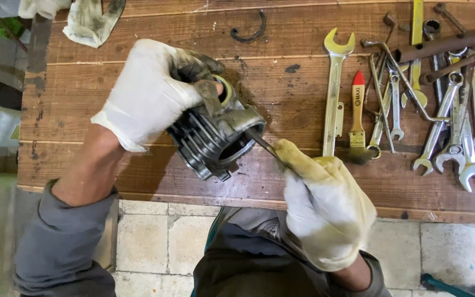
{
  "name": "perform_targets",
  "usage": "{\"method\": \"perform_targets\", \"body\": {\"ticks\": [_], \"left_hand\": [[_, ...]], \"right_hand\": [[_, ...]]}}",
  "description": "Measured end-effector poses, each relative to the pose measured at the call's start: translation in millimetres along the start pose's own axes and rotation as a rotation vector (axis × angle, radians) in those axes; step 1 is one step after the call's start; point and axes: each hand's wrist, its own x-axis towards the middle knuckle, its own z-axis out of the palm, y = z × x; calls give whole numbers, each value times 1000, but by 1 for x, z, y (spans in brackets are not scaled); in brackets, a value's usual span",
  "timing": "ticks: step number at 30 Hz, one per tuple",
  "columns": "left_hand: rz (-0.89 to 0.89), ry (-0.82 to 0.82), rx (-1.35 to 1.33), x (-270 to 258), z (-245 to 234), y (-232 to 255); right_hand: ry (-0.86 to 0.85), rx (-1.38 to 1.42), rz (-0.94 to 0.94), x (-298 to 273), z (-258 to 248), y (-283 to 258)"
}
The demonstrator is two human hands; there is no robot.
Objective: The person cleans the interior of a metal engine cylinder block using a small metal tool and a cloth. They then pick up a bearing from a blue tray and insert it into the cylinder block, tapping it into place with the tool.
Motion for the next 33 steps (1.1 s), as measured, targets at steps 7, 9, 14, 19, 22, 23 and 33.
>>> {"method": "perform_targets", "body": {"ticks": [7,9,14,19,22,23,33], "left_hand": [[-29,69,85,24,-16,-17],[-37,81,84,28,-20,-24],[-133,107,-61,32,-23,-29],[-46,68,-49,29,-25,-33],[-81,46,-35,20,-21,-13],[-144,41,-22,15,-20,-6],[166,-33,280,0,-6,-16]], "right_hand": [[21,2,-11,4,8,4],[22,-10,-16,6,9,5],[20,16,-51,10,12,9],[31,99,-25,19,9,0],[-303,314,-73,9,-8,68],[-635,520,-156,4,-16,102],[49,-54,-23,28,35,53]]}}
